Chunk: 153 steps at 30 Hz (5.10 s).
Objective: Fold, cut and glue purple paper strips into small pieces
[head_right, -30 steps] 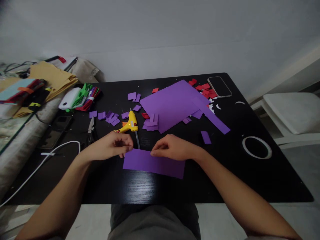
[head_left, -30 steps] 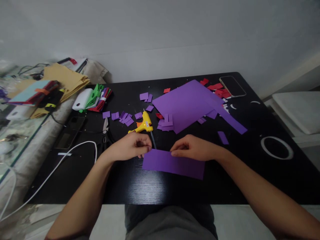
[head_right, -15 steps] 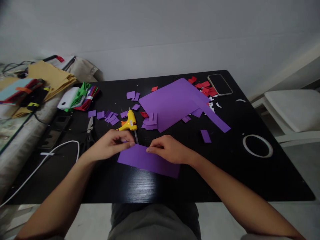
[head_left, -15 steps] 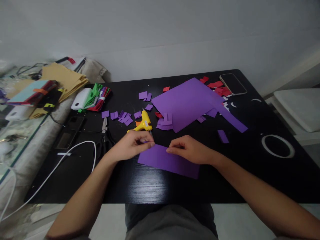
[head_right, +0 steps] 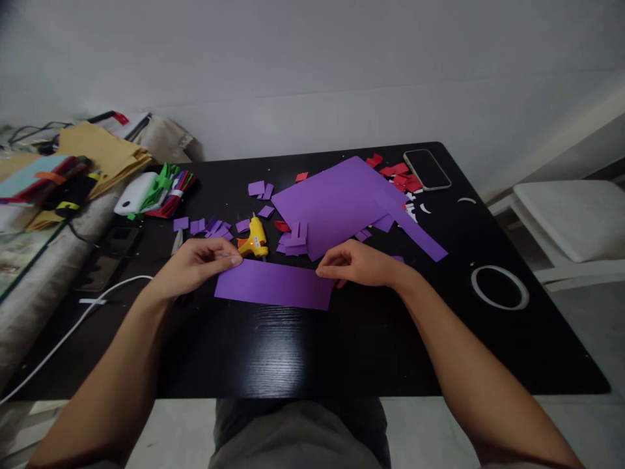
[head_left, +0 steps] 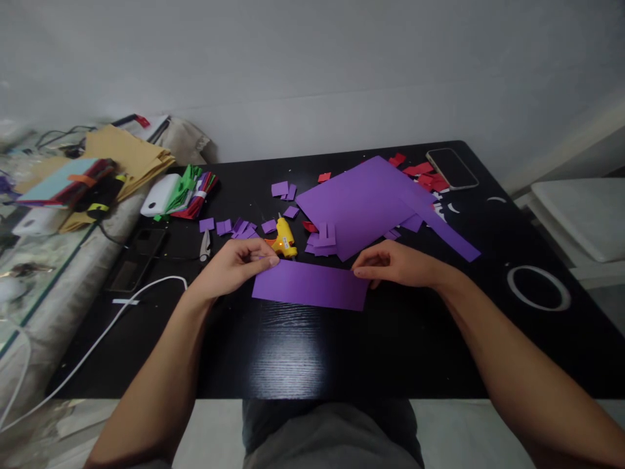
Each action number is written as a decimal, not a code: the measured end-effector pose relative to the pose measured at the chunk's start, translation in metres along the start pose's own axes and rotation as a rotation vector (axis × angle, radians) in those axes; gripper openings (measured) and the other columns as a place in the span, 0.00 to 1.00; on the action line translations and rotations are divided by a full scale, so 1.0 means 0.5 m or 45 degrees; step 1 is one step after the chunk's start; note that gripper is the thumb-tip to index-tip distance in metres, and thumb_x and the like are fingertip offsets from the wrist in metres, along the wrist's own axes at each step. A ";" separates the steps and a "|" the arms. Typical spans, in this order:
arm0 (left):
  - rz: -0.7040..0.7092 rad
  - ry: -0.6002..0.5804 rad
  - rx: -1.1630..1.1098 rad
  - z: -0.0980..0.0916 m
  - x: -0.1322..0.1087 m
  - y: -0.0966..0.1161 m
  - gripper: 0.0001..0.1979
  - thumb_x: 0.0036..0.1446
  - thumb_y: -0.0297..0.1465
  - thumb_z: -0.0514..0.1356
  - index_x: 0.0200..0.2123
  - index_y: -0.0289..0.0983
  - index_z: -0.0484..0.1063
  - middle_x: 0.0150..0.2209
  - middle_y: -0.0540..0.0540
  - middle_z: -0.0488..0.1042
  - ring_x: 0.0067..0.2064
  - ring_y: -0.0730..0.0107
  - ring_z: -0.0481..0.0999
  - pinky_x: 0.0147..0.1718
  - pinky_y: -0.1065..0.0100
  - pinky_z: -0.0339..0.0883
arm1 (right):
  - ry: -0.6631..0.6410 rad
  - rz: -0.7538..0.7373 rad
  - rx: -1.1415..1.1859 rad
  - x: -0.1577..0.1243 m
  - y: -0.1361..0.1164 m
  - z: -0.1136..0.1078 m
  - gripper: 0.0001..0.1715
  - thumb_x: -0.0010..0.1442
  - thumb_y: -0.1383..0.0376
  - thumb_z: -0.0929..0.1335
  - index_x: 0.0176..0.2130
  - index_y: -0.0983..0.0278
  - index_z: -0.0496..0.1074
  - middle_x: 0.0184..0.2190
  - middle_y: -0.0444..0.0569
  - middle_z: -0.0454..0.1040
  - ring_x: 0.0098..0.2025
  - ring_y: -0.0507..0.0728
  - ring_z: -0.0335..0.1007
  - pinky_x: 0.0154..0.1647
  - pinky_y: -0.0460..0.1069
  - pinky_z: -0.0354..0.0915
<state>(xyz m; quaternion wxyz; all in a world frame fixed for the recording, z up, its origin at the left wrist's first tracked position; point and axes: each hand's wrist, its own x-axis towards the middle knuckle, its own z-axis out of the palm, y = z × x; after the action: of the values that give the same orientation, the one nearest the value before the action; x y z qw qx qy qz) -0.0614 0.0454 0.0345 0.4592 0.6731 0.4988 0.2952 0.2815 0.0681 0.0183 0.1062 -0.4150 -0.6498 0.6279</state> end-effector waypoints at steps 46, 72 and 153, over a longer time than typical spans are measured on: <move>0.095 0.043 -0.121 0.023 -0.004 0.016 0.06 0.54 0.31 0.68 0.28 0.35 0.79 0.26 0.49 0.77 0.27 0.75 0.70 0.29 0.72 0.64 | 0.353 -0.409 -0.151 -0.004 -0.024 0.063 0.11 0.62 0.59 0.73 0.41 0.64 0.78 0.37 0.49 0.81 0.37 0.55 0.76 0.40 0.49 0.70; 0.280 -0.541 0.320 0.096 -0.017 0.033 0.06 0.58 0.23 0.60 0.36 0.36 0.77 0.30 0.51 0.77 0.31 0.73 0.73 0.34 0.72 0.64 | -0.055 -0.291 -0.470 -0.003 -0.028 0.103 0.13 0.66 0.60 0.71 0.32 0.65 0.80 0.22 0.41 0.71 0.25 0.49 0.60 0.30 0.47 0.56; 0.297 0.014 -0.476 0.088 -0.001 0.009 0.03 0.57 0.31 0.73 0.34 0.39 0.85 0.35 0.44 0.82 0.38 0.68 0.80 0.39 0.69 0.73 | -0.458 -0.122 0.646 0.003 -0.009 0.095 0.22 0.60 0.52 0.78 0.37 0.64 0.69 0.50 0.56 0.80 0.50 0.60 0.79 0.56 0.58 0.69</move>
<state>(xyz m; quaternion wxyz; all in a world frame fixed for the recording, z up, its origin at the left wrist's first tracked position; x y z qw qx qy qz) -0.0222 0.0302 0.0207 0.5361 0.6278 0.3565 0.4375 0.2474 0.0352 0.0127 0.1191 -0.2264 -0.4995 0.8277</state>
